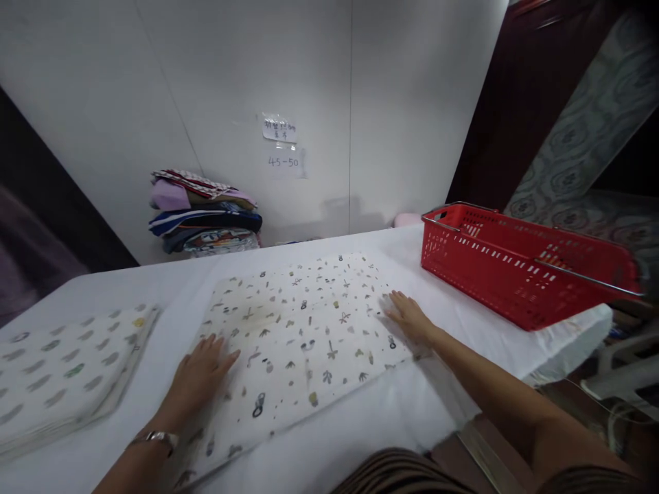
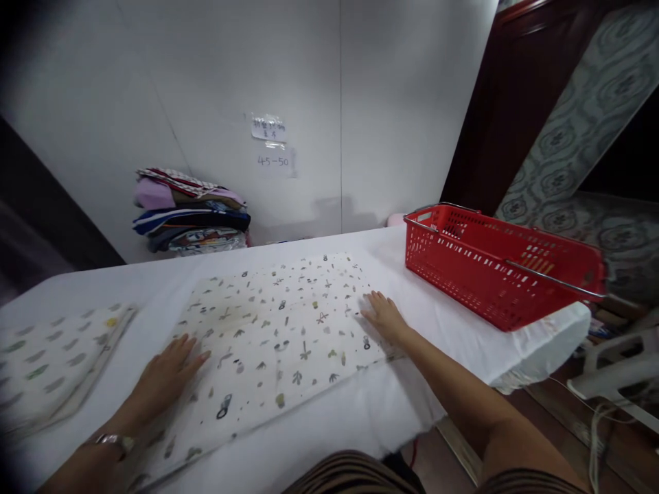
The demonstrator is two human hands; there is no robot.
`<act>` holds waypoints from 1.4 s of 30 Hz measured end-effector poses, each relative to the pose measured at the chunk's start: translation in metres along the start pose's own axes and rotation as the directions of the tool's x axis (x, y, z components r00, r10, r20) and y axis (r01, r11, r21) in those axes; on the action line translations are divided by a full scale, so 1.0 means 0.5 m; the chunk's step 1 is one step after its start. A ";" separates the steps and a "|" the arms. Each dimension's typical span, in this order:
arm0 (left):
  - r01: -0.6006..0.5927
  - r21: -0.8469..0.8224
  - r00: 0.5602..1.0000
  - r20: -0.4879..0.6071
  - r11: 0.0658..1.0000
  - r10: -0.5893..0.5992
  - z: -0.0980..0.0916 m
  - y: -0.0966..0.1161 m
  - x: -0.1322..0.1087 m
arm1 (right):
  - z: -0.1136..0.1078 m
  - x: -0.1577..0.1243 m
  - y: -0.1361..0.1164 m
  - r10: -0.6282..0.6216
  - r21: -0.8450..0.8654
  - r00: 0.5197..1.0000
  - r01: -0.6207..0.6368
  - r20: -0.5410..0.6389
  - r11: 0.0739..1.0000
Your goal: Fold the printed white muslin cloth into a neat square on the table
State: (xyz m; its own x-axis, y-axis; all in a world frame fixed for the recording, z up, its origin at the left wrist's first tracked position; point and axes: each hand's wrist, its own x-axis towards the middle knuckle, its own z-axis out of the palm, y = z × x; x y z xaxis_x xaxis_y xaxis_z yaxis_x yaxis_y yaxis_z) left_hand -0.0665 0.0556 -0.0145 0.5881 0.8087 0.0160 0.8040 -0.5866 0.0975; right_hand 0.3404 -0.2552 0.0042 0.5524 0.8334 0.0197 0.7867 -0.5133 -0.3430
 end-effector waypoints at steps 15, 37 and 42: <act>-0.153 -0.319 0.987 0.000 0.935 0.161 -0.037 0.259 -0.042 | -0.022 -0.082 0.063 0.236 0.233 0.972 -0.229 -0.002 0.945; -0.561 -0.493 0.781 -0.050 0.665 0.622 -0.009 0.728 -0.118 | -0.039 -0.122 0.041 0.220 0.870 0.941 -0.325 0.257 0.372; -0.536 -0.419 0.829 -0.095 0.733 0.551 0.010 0.768 -0.135 | -0.055 -0.116 0.010 0.218 0.880 0.962 -0.245 0.166 0.406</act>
State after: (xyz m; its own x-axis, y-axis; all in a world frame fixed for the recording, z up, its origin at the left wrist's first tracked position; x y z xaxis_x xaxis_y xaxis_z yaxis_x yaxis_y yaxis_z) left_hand 0.2031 -0.2247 0.0170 0.9223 0.3510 0.1618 0.2374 -0.8449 0.4794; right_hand 0.3196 -0.3119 0.0269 0.6568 0.7236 -0.2122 -0.0582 -0.2319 -0.9710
